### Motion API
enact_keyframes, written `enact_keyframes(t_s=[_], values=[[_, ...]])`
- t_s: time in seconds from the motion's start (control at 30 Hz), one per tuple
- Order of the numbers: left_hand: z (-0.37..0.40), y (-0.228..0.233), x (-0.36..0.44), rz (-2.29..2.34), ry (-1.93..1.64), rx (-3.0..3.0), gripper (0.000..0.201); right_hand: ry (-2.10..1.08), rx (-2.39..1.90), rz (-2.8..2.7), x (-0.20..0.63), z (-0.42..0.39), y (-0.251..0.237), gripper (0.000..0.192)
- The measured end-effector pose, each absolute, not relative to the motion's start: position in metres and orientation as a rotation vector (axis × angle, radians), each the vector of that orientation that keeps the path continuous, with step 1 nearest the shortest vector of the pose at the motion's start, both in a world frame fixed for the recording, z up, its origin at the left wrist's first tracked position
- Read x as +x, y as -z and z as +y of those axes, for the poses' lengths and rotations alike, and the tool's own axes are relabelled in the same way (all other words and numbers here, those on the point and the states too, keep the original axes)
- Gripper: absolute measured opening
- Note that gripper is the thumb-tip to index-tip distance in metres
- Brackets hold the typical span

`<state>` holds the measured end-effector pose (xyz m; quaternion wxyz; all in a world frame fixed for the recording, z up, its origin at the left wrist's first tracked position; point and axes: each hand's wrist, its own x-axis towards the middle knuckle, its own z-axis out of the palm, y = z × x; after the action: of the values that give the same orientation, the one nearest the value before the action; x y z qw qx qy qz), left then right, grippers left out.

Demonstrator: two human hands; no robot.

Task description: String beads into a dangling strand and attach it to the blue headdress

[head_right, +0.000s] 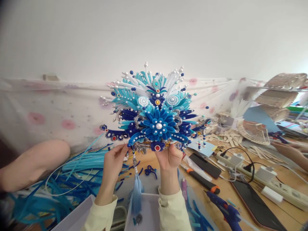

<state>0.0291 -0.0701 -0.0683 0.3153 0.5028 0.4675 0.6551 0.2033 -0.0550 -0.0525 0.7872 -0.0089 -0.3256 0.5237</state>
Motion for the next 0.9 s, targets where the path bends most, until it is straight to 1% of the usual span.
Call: enact_keyframes(t_s=[0.1, 0.17, 0.33, 0.47, 0.77, 0.9], values=[[-0.068, 0.071, 0.029, 1.208, -1.726, 1.277, 0.031, -1.122, -0.016, -0.698, 0.202, -0.057, 0.050, 0.045], [-0.066, 0.072, 0.030, 1.181, -1.725, 1.242, 0.032, -1.119, -0.014, -0.699, 0.201, -0.058, 0.048, 0.046], [-0.064, 0.074, 0.030, 1.120, -1.762, 1.157, 0.035, -1.115, 0.001, -0.696, 0.203, -0.058, 0.047, 0.040], [-0.065, 0.073, 0.031, 1.104, -1.784, 1.131, 0.033, -1.105, 0.011, -0.689, 0.207, -0.058, 0.047, 0.035], [-0.064, 0.078, 0.037, 1.099, -1.753, 1.133, 0.032, -1.085, 0.027, -0.663, 0.210, -0.057, 0.047, 0.034], [-0.062, 0.080, 0.036, 1.120, -1.733, 1.152, 0.030, -1.068, 0.037, -0.649, 0.213, -0.057, 0.048, 0.029]])
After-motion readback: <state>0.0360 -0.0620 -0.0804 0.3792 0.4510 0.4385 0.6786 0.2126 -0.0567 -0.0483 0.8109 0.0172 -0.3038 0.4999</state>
